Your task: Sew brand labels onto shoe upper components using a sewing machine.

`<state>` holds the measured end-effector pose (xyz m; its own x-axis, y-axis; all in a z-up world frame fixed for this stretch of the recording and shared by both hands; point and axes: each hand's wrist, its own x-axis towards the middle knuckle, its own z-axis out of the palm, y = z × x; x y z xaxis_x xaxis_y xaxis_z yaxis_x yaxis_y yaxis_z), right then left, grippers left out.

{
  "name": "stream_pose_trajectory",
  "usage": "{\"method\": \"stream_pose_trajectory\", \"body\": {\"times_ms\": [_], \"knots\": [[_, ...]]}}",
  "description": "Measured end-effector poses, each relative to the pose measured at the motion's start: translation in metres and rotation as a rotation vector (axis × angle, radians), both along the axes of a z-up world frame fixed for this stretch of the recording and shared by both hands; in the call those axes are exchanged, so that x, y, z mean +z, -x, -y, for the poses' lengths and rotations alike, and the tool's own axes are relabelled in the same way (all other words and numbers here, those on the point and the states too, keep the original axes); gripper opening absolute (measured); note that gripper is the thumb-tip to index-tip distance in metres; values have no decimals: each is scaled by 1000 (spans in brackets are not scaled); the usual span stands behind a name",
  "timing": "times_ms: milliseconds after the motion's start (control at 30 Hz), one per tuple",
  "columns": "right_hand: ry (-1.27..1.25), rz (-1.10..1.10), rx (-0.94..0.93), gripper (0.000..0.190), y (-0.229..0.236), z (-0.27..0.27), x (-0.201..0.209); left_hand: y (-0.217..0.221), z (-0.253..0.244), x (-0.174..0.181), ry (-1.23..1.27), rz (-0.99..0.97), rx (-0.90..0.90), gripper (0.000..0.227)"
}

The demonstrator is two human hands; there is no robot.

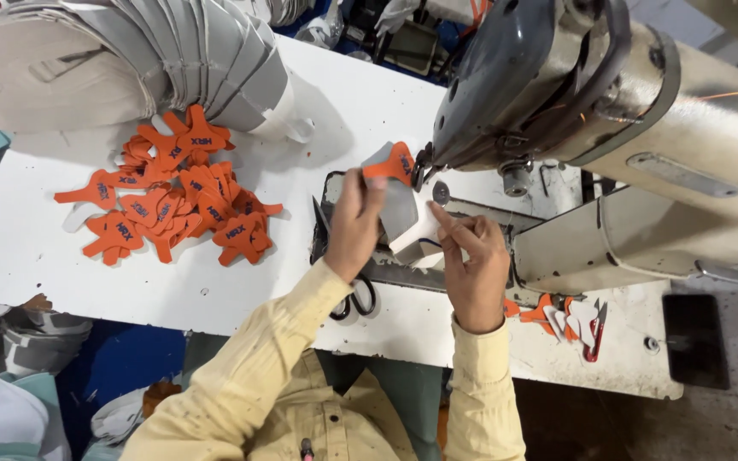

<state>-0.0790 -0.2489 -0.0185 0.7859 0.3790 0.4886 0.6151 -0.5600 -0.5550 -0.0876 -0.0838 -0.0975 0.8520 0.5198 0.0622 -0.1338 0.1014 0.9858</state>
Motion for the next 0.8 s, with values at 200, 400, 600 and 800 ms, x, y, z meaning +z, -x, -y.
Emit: {"method": "stream_pose_trajectory", "body": {"times_ms": [200,400,600,800], "knots": [[-62,-66,29,46,-4,3,-5,-16,-41,-19,-494,272,172,49],[94,266,83,57,1,1,24,24,-45,33,-1145,383,132,35],[286,439,81,38,-15,7,-5,35,-42,50,-1136,351,0,51],[325,557,6,34,-5,-4,-5,28,-69,50,-1136,336,-170,53]]}}
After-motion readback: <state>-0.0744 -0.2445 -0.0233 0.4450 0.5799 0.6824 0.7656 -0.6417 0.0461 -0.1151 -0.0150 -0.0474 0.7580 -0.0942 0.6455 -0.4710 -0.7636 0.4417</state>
